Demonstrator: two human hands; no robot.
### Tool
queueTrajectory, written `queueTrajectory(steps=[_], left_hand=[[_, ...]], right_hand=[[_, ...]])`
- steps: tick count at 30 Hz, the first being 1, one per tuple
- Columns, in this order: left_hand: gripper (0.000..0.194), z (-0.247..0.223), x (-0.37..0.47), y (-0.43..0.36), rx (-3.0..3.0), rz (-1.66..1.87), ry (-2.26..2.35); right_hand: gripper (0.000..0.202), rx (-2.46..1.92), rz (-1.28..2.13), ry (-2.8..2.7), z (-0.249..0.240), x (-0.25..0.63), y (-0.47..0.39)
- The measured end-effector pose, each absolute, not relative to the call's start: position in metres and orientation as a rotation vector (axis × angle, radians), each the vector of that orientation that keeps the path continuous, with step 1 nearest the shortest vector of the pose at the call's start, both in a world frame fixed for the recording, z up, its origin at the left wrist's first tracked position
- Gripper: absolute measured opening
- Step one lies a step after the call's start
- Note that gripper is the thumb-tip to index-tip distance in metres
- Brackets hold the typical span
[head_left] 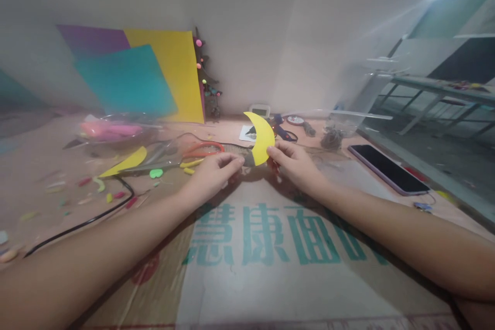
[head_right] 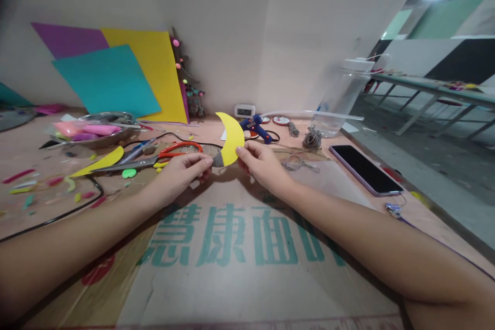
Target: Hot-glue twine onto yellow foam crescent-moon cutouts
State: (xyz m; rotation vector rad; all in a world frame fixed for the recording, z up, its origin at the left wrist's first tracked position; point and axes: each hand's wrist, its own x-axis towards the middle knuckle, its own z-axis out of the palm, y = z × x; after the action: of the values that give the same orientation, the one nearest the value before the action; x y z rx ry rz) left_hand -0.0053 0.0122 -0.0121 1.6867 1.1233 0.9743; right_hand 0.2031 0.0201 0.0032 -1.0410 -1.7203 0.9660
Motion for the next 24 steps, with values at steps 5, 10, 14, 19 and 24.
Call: queueTrajectory(steps=[5,10,14,19,24], left_hand=[[0.035,-0.011,-0.002,0.009,1.670,0.978,1.089],[0.035,-0.006,0.001,0.004,1.713,0.939,1.170],[0.033,-0.005,0.001,0.004,1.754,0.955,1.210],[0.032,-0.005,-0.001,0.005,1.793,0.942,1.190],[0.036,-0.007,-0.002,0.007,1.796,0.917,1.191]], right_hand=[[0.031,-1.050,0.840,-1.785,0.000,0.200,0.017],[0.029,-1.043,0.750,-1.890,0.003,0.197,0.012],[0.029,-1.042,0.712,-1.933,0.005,0.196,0.008],[0.029,-1.037,0.684,-1.945,0.005,0.197,0.009],[0.029,-1.047,0.692,-1.923,0.004,0.198,0.011]])
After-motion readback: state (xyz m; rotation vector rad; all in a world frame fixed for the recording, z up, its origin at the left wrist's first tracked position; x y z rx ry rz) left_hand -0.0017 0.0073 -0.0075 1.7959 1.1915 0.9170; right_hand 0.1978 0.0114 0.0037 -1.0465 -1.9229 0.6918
